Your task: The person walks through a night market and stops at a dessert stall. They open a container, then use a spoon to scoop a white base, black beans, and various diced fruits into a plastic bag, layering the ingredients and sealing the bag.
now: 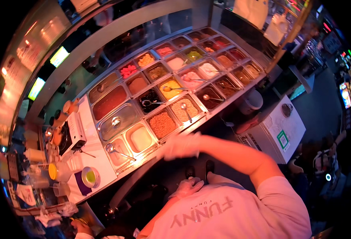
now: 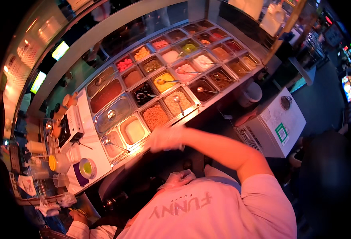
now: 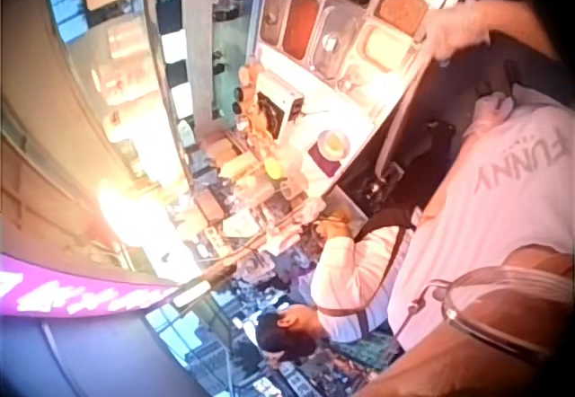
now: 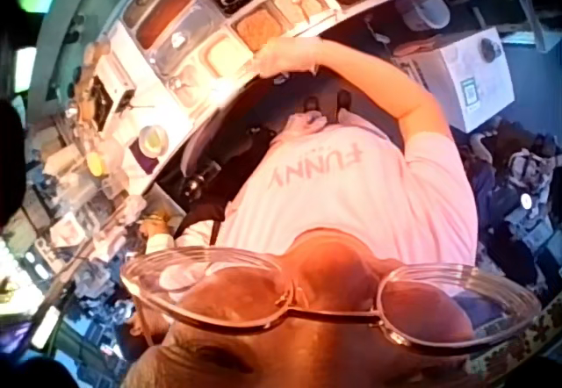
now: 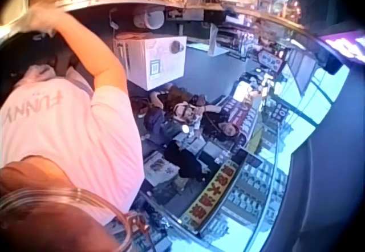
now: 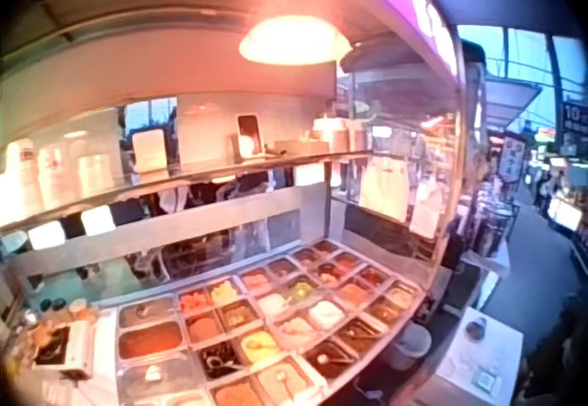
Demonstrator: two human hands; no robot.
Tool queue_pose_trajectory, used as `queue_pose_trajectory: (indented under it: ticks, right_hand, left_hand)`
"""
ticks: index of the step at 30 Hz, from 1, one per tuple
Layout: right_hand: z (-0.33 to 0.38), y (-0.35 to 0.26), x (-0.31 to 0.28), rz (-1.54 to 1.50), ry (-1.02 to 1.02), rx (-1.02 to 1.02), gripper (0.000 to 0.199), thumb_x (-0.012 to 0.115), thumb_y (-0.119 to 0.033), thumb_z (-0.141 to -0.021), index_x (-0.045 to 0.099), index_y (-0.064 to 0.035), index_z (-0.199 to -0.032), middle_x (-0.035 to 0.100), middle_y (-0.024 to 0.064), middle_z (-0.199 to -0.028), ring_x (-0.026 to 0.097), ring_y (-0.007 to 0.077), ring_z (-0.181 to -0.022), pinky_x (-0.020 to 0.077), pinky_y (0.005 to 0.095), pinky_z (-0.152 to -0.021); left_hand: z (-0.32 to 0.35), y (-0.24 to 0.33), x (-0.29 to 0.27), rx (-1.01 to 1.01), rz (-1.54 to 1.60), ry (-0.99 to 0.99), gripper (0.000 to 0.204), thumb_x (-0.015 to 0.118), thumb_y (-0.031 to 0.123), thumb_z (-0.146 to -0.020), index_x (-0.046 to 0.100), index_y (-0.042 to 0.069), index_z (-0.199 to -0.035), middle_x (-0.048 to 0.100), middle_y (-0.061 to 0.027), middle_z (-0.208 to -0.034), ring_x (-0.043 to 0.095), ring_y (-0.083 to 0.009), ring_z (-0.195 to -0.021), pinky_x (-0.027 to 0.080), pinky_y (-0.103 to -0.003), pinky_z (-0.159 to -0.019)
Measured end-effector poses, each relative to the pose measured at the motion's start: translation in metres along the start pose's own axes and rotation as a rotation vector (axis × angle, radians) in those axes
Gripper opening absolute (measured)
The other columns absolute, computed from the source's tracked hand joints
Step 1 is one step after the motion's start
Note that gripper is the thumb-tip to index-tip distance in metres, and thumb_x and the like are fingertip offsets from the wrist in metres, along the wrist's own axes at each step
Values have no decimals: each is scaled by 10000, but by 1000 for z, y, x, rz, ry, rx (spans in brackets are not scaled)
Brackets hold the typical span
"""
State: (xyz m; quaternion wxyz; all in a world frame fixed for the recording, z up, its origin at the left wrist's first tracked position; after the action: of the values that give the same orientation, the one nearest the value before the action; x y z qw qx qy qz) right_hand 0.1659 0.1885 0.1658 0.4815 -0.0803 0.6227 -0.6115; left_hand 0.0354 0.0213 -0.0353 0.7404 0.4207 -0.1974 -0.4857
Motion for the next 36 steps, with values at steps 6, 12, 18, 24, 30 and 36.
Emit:
queue_pose_trajectory:
  ticks: [6,12,18,24,30,36]
  right_hand:
    - [220,132,-145,107,1601,513,218,574,-163,-942,730,-75,-1066,711,100,-828,696,214,-745,550,378,-691]
    - [392,259,-92,1260,919,1539,103,669,-107,-862,771,-115,-873,710,79,-817,728,196,-798,569,328,-609]
    - [235,16,143,571,64,207,197,611,-166,-827,722,-145,-988,716,120,-908,717,295,-836,562,415,-676]
    - [311,-2,253,155,-401,242,297,584,-226,-838,773,-152,-1056,745,108,-1011,705,276,-945,536,406,-791]
    - [386,88,104,694,1126,489,157,620,-149,-867,746,-157,-959,721,137,-879,724,313,-802,581,423,-707]
    - [529,-52,-12,-436,2161,-457,417,470,-194,-1025,480,-180,-1442,507,-33,-823,480,88,-645,416,222,-573]
  left_hand:
    - [-9,-42,47,8,49,-86,472,602,450,-984,665,51,-1228,716,-209,-1082,677,-375,-1083,524,-391,-943]
    - [24,104,71,8,-206,-123,450,611,398,-990,642,38,-1259,736,-187,-1049,715,-304,-1018,541,-360,-898]
    - [46,92,177,152,-325,37,353,614,362,-993,717,25,-1000,681,-96,-800,655,-186,-802,511,-342,-784]
    - [109,72,310,-204,1040,-168,329,568,367,-1016,508,155,-772,537,-6,-771,520,-179,-696,426,-326,-624]
    - [88,-102,351,-39,685,4,316,553,391,-1043,671,125,-920,592,17,-853,551,-92,-849,455,-269,-824]
    - [130,-97,363,-81,361,91,325,508,359,-1035,683,86,-1016,679,-68,-1035,626,-201,-1006,475,-324,-919]
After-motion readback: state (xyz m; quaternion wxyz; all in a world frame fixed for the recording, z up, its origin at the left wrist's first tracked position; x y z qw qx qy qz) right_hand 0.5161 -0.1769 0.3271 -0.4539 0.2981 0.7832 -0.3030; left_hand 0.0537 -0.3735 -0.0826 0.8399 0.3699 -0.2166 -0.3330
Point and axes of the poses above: each hand's wrist, its own z-axis away from the middle knuckle, its own x-axis out of the palm, y = z × x, the point moved 4 cm from there along -z, towards the middle knuckle
